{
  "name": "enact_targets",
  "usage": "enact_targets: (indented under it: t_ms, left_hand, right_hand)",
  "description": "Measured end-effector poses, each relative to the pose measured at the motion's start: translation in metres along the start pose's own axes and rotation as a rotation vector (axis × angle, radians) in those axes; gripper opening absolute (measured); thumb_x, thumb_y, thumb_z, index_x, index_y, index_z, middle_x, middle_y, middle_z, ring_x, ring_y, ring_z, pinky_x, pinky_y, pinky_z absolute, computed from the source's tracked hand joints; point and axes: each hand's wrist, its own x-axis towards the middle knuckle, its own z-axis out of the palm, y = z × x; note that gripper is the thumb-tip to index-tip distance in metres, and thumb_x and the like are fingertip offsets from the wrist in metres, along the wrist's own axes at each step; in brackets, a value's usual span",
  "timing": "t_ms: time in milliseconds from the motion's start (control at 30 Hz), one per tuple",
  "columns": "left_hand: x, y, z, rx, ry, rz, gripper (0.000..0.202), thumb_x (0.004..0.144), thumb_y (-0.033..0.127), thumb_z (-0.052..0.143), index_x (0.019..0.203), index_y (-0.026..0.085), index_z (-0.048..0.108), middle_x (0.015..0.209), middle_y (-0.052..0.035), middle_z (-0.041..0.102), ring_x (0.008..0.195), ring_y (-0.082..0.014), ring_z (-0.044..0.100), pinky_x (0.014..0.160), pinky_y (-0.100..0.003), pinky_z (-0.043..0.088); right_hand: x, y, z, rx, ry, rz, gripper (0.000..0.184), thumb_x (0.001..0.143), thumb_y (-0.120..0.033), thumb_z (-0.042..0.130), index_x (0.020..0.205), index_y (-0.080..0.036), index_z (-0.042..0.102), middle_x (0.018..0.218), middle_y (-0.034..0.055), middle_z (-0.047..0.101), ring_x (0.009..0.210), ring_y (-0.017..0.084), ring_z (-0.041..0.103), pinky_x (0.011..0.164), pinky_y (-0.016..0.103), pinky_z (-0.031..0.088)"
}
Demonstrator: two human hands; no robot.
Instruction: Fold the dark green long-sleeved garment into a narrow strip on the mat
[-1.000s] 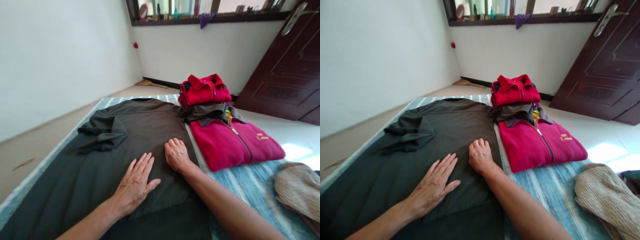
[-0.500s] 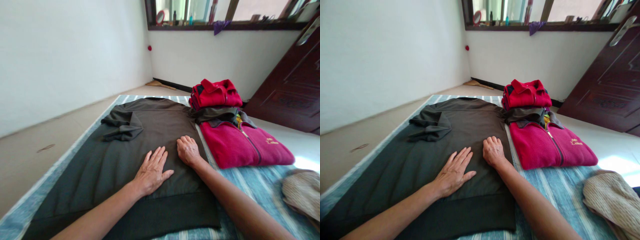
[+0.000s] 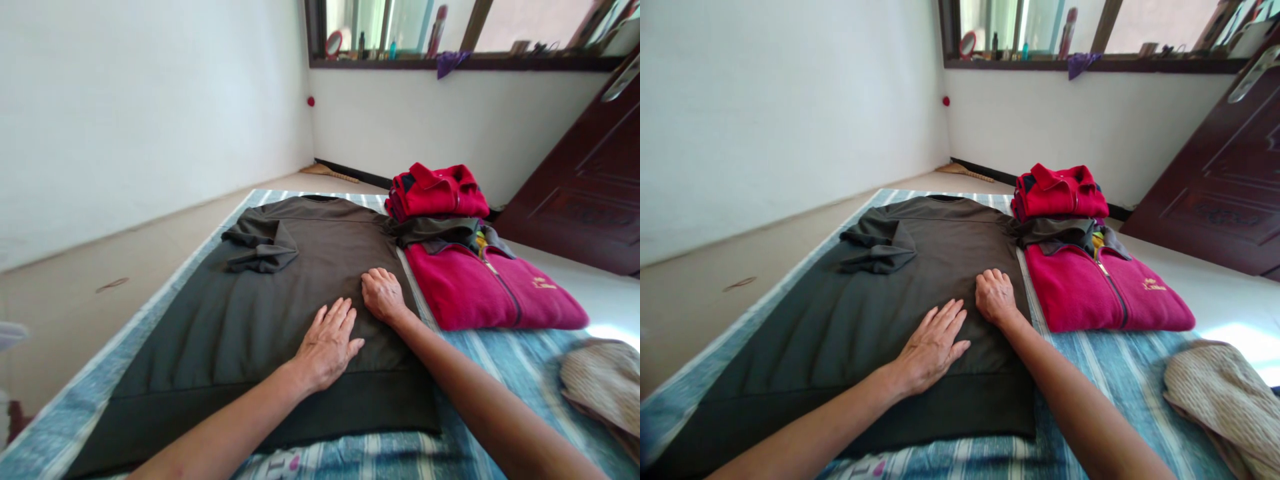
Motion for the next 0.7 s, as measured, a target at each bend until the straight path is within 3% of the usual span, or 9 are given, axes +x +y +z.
enact_targets:
  t_ms: [300, 500, 700]
  left_hand:
    - [0.000, -0.002, 0.002, -0.005, -0.007, -0.001, 0.057, 0.094, 0.044, 0.040, 0.141, 0.012, 0.039, 0.152, -0.0135, 0.029, 0.142, -0.0265, 0.020, 0.114, -0.048, 0.022]
    - [0.000, 0.000, 0.004, -0.009, -0.016, -0.017, 0.058, 0.093, 0.044, 0.043, 0.141, 0.012, 0.039, 0.152, -0.0124, 0.027, 0.142, -0.0260, 0.020, 0.114, -0.048, 0.022]
    - [0.000, 0.003, -0.003, 0.006, -0.038, -0.027, 0.057, 0.093, 0.041, 0.046, 0.140, 0.010, 0.039, 0.152, -0.0135, 0.028, 0.141, -0.0265, 0.023, 0.114, -0.048, 0.023]
  right_hand:
    - [-0.003, 0.002, -0.017, 0.053, -0.015, 0.039, 0.017, 0.091, -0.023, 0.047, 0.094, -0.019, 0.063, 0.100, 0.0077, 0.064, 0.098, 0.020, 0.053, 0.084, 0.030, 0.036]
    - [-0.053, -0.011, -0.041, 0.120, 0.050, 0.057, 0.027, 0.091, -0.025, 0.045, 0.111, -0.017, 0.062, 0.128, 0.0127, 0.057, 0.120, 0.025, 0.049, 0.099, 0.038, 0.036]
    - [-0.090, -0.017, -0.034, 0.117, -0.033, 0.116, 0.038, 0.092, -0.034, 0.047, 0.121, -0.012, 0.057, 0.135, 0.0168, 0.052, 0.128, 0.030, 0.044, 0.104, 0.045, 0.034]
